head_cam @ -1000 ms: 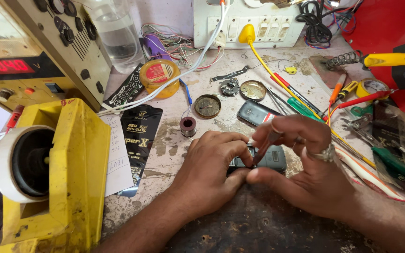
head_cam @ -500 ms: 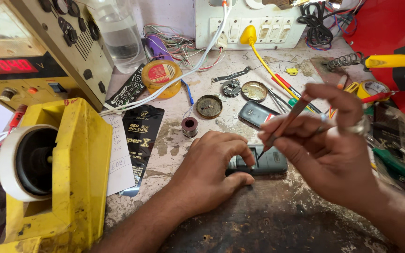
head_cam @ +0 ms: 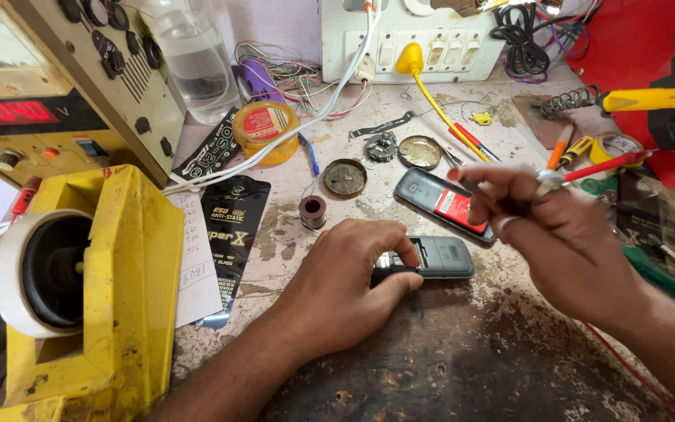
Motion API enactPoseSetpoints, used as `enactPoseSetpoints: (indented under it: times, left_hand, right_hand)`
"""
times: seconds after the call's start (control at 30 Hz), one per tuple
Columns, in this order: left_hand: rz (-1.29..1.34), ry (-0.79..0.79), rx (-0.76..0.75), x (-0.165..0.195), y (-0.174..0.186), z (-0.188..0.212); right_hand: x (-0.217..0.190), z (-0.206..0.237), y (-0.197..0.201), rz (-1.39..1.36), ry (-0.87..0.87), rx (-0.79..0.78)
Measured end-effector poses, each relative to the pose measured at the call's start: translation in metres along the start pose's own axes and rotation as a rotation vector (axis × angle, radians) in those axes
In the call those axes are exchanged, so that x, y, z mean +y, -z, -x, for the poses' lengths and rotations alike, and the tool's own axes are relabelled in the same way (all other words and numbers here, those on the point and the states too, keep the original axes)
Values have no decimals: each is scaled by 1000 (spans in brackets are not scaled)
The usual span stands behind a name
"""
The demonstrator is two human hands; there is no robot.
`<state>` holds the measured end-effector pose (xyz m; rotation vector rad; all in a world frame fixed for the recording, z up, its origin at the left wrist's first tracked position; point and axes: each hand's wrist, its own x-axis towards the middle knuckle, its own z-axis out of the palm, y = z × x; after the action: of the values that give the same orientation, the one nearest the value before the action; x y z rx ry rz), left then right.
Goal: The person opens the back cover of a feature phone, removes the battery, and uses a screwdriver to unscrew and work on the internal components. They then reassemble the phone, pressing the keypad and casing back together and using tweezers on the edge of the device.
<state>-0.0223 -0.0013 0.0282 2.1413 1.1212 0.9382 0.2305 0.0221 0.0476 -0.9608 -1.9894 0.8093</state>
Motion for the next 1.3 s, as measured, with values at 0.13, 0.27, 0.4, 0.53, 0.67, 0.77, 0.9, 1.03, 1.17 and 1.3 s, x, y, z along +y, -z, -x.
enactPoseSetpoints:
  times: [0.13,0.27,0.4,0.53,0.67,0.77,0.9,1.03,1.17,1.3]
  left_hand:
    - [72,51,33,4,2,-1]
    - [110,51,101,5,1,-1]
    - [89,49,274,-1,-2,-4]
    - [-13,81,320,-10,-5,-3]
    - [-101,90,367,-10,-9,-1]
    - [-121,33,393,-7,-7,-1]
    - [52,145,408,-1,-1,-3]
    - [214,181,569,0,8,-8]
    - [410,191,637,-2,10,-13]
    - [377,188,632,-5,8,-12]
  right_hand:
    - [-5,-7,1,490,-20,-170]
    - [-13,-10,-6,502,5,-155]
    - [-11,-14,-8,567,-492,-103]
    - [-1,-15,-14,282,-399,-23]
    - [7,-12,-20,177,-375,-29]
    - [9,-10,-15,329,-424,-13]
    - [6,-8,-9,218,-232,113]
    - [-2,-6,-2,328,79,-38]
    - [-2,-5,-9,279,234,-339]
    - [0,-5,-17,271,50,-533]
